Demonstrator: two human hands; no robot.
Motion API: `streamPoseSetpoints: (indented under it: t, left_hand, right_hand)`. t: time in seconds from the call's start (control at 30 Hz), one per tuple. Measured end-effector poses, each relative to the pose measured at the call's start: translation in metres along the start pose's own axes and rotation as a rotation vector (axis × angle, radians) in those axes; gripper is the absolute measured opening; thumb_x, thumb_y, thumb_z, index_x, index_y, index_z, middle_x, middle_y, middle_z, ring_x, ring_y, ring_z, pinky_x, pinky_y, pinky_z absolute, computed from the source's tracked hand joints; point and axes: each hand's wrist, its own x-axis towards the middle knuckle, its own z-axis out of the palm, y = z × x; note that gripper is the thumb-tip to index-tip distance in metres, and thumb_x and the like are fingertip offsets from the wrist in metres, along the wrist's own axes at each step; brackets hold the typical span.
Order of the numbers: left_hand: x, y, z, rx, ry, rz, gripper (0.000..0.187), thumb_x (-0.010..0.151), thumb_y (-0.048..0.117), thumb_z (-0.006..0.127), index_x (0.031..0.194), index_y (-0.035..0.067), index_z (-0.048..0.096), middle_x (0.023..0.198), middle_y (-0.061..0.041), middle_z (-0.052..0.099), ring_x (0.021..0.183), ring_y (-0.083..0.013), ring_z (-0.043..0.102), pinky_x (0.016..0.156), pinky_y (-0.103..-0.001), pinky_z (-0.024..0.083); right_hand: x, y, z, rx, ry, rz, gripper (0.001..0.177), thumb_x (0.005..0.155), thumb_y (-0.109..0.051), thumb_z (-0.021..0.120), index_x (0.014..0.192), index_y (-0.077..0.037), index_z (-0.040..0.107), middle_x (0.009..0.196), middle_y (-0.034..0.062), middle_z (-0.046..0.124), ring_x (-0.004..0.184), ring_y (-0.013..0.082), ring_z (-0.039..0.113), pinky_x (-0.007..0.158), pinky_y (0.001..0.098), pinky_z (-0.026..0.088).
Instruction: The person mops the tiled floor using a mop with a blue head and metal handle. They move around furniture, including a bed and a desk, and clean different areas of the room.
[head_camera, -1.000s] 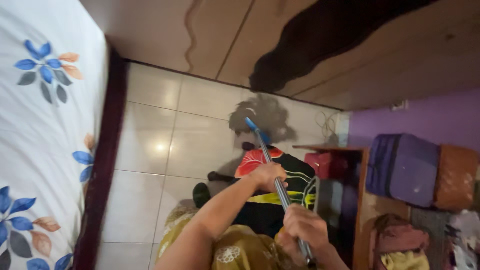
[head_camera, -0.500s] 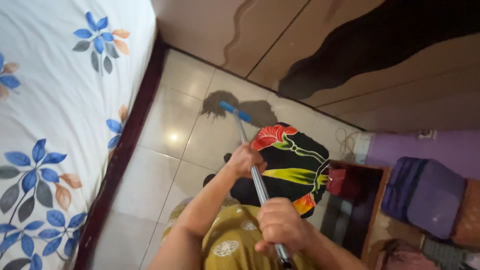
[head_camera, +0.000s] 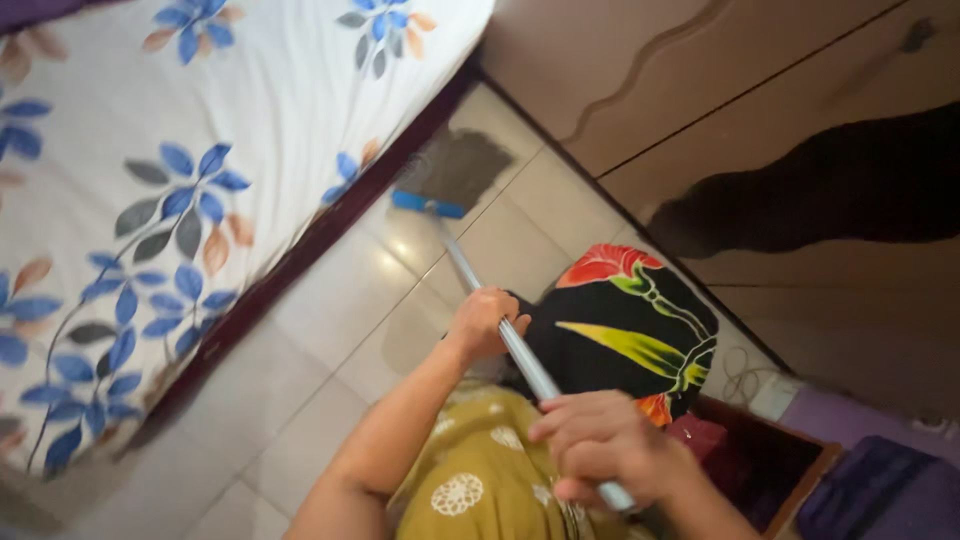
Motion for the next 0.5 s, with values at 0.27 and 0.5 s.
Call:
streamPoseSetpoints:
  t: [0.27,0.5]
  left_hand:
    - [-0.186,0.053,-0.006,0.246,0.322,-0.415,0.033,0.08,0.022,0.078,0.058,0.008,0.057,0.063,-0.015,0.06,0.066,-0.0396,0.061,0.065,-0.052,0.047]
    - [-0.295,0.108,0.048,0.222,0.411,-0.417,0.039,0.071,0.025,0.082,0.055,0.009,0.05,0.06,-0.015,0.056,0.064,-0.0402,0.057,0.062,-0.054,0.042]
  right_hand:
    - [-0.061,-0.031,0.102,0.523,0.443,0.215,0.031,0.096,-0.028,0.073,0.081,-0.004,0.06,0.078,0.0112,0.067,0.081,0.0302,0.071,0.098,0.0488,0.058]
    - [-0.14,-0.098,0.148,0.622,0.265,0.222,0.02,0.094,-0.005,0.07,0.083,-0.005,0.053,0.07,0.0072,0.052,0.068,0.0263,0.054,0.079,0.0445,0.048]
